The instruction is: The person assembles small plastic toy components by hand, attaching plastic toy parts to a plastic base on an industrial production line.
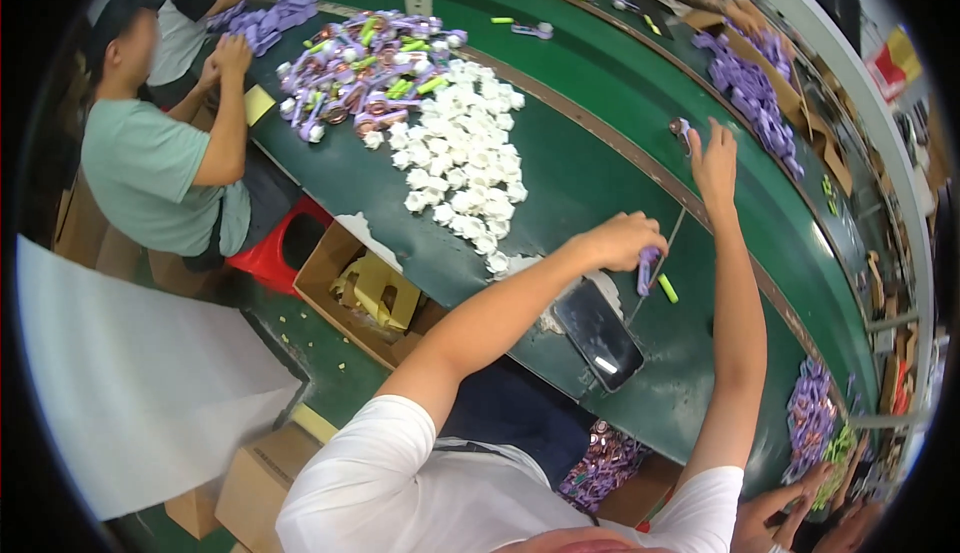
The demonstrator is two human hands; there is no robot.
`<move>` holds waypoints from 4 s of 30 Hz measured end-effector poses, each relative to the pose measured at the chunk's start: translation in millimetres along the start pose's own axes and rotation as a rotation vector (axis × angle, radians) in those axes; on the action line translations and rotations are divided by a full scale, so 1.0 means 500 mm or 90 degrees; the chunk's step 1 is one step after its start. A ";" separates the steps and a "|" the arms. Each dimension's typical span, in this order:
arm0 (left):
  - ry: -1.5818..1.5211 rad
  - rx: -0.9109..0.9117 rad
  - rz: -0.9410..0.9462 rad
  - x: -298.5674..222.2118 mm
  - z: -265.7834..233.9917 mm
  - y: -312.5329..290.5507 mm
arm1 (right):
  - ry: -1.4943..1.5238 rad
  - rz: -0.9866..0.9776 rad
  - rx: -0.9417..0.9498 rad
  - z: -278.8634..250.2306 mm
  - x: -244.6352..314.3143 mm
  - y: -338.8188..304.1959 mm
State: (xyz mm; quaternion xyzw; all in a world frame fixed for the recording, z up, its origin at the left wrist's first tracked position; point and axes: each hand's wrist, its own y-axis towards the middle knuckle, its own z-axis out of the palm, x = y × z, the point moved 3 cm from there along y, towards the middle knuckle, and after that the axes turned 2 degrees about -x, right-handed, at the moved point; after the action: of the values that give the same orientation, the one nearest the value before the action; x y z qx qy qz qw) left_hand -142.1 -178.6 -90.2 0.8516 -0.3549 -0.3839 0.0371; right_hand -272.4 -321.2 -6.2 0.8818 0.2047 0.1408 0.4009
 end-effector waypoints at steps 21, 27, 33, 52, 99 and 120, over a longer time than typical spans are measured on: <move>-1.063 -0.311 -0.181 0.080 0.090 0.046 | 0.431 0.028 0.519 0.150 0.445 -0.069; -1.184 -0.260 -0.242 0.051 0.078 0.045 | 0.508 0.191 0.486 0.118 0.391 -0.082; -1.199 -0.221 -0.065 0.043 0.044 0.050 | 0.530 0.162 0.237 -0.003 0.272 -0.091; -1.127 -0.138 -0.310 0.047 0.003 0.032 | 0.107 0.036 0.268 -0.294 0.111 -0.382; -0.617 -0.220 -0.029 -0.079 0.022 0.031 | 0.762 0.459 0.003 -0.198 0.051 -0.370; -0.151 -0.507 -0.126 -0.066 -0.018 0.012 | 0.768 0.596 -0.089 -0.069 -0.044 -0.324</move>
State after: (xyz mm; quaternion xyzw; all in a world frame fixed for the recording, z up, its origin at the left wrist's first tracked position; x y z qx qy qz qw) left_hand -154.3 -163.9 -61.3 0.7504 -0.0974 -0.5883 0.2851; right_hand -346.1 -212.9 -109.9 0.6196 -0.0164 0.7654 0.1730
